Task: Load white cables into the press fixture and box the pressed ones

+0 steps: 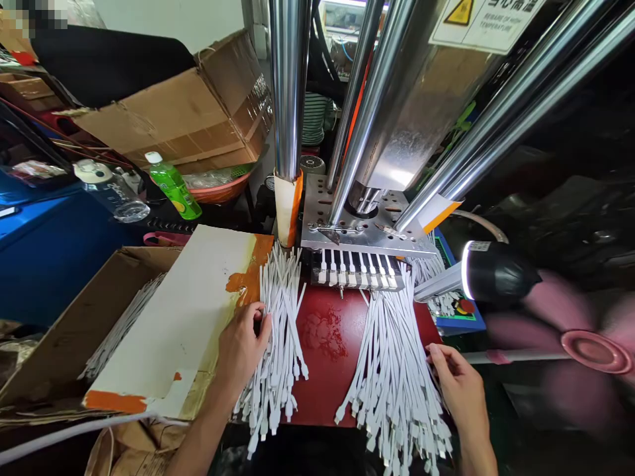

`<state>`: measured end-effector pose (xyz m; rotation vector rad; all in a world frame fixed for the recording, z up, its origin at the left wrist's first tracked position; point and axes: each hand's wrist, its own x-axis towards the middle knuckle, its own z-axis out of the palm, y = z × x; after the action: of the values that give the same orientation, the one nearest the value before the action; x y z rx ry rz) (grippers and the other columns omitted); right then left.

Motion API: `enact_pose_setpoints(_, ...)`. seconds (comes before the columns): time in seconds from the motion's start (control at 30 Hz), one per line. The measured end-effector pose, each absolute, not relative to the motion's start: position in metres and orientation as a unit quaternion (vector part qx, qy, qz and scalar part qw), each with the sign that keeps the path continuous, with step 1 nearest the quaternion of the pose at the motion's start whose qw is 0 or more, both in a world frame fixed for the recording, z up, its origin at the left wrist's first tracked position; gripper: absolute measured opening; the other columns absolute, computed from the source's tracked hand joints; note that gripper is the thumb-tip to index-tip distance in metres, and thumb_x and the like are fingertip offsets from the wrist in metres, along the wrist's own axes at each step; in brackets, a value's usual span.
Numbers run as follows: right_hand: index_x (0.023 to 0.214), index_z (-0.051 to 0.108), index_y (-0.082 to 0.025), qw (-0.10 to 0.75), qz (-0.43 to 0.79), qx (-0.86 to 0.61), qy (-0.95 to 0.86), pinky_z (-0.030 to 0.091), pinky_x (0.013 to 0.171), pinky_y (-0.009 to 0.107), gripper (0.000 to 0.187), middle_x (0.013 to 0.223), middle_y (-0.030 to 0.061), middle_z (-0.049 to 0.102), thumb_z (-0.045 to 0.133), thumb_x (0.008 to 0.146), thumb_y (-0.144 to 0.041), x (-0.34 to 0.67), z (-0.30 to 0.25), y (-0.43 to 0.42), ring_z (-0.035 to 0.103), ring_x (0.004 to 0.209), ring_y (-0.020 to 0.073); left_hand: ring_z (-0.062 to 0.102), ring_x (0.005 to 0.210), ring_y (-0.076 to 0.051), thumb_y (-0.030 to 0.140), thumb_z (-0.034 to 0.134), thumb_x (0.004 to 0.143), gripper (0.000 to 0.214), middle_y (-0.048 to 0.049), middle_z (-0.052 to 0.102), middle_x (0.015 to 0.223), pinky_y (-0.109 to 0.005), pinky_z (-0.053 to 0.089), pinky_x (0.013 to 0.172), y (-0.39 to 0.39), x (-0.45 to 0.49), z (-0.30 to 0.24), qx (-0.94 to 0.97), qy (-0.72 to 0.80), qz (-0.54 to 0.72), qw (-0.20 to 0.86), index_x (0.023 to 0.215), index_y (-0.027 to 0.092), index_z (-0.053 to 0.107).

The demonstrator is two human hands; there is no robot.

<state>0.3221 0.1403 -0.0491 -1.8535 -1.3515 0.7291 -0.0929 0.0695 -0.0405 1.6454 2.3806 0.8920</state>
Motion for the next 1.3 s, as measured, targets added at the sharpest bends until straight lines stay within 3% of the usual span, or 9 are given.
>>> enact_pose_setpoints(0.53,0.087,0.075,-0.017,0.365,0.359,-0.688,-0.514,0.045,0.049,0.027,0.053,0.074,0.0064,0.070,0.071,0.073,-0.068,0.324,-0.036,0.143,0.059,0.060,0.0183,0.075,0.079,-0.025,0.041,0.050,0.100,0.022,-0.0040,0.079,0.093,-0.033,0.052,0.069,0.069,-0.094,-0.040,0.542,0.787,0.286,0.068,0.108,0.025,0.062)
enact_pose_setpoints(0.7,0.098,0.071,-0.017,0.360,0.407,-0.673,-0.502,0.043,0.046,0.025,0.056,0.075,0.0030,0.065,0.072,0.073,-0.067,0.327,-0.029,0.150,0.054,0.055,0.0152,0.076,0.081,-0.026,0.044,0.051,0.098,0.024,-0.0044,0.078,0.093,-0.035,0.053,0.070,0.069,-0.094,-0.042,0.531,0.792,0.292,0.078,0.109,0.025,0.062)
enact_pose_setpoints(0.9,0.107,0.070,-0.018,0.324,0.293,-0.637,-0.634,0.049,0.060,0.028,0.044,0.082,0.0040,0.068,0.062,0.089,-0.057,0.300,-0.001,0.163,0.060,0.065,0.0171,0.076,0.079,-0.027,0.044,0.049,0.099,0.025,-0.0051,0.080,0.092,-0.036,0.053,0.070,0.070,-0.095,-0.043,0.535,0.793,0.285,0.065,0.109,0.025,0.062)
enact_pose_setpoints(1.07,0.118,0.068,-0.018,0.279,0.246,-0.554,-0.745,0.048,0.058,0.029,0.036,0.088,0.0049,0.069,0.053,0.100,-0.045,0.260,0.031,0.178,0.057,0.061,0.0164,0.076,0.083,-0.028,0.046,0.048,0.099,0.029,-0.0069,0.080,0.095,-0.037,0.053,0.071,0.069,-0.095,-0.043,0.531,0.795,0.284,0.069,0.111,0.024,0.062)
enact_pose_setpoints(1.2,0.137,0.062,-0.016,0.232,0.161,-0.495,-0.822,0.051,0.070,0.033,0.041,0.100,0.0095,0.070,0.041,0.106,-0.033,0.234,0.046,0.197,0.063,0.072,0.0196,0.076,0.084,-0.028,0.047,0.047,0.099,0.031,-0.0066,0.080,0.095,-0.036,0.053,0.070,0.069,-0.095,-0.044,0.534,0.793,0.283,0.075,0.112,0.024,0.061)
enact_pose_setpoints(1.3,0.146,0.057,-0.013,0.153,0.081,-0.488,-0.856,0.047,0.070,0.033,0.046,0.104,0.0120,0.069,0.037,0.106,-0.021,0.214,0.054,0.211,0.065,0.079,0.0221,0.076,0.082,-0.026,0.048,0.047,0.099,0.031,-0.0055,0.080,0.095,-0.033,0.051,0.066,0.068,-0.096,-0.045,0.535,0.794,0.278,0.076,0.112,0.024,0.062)
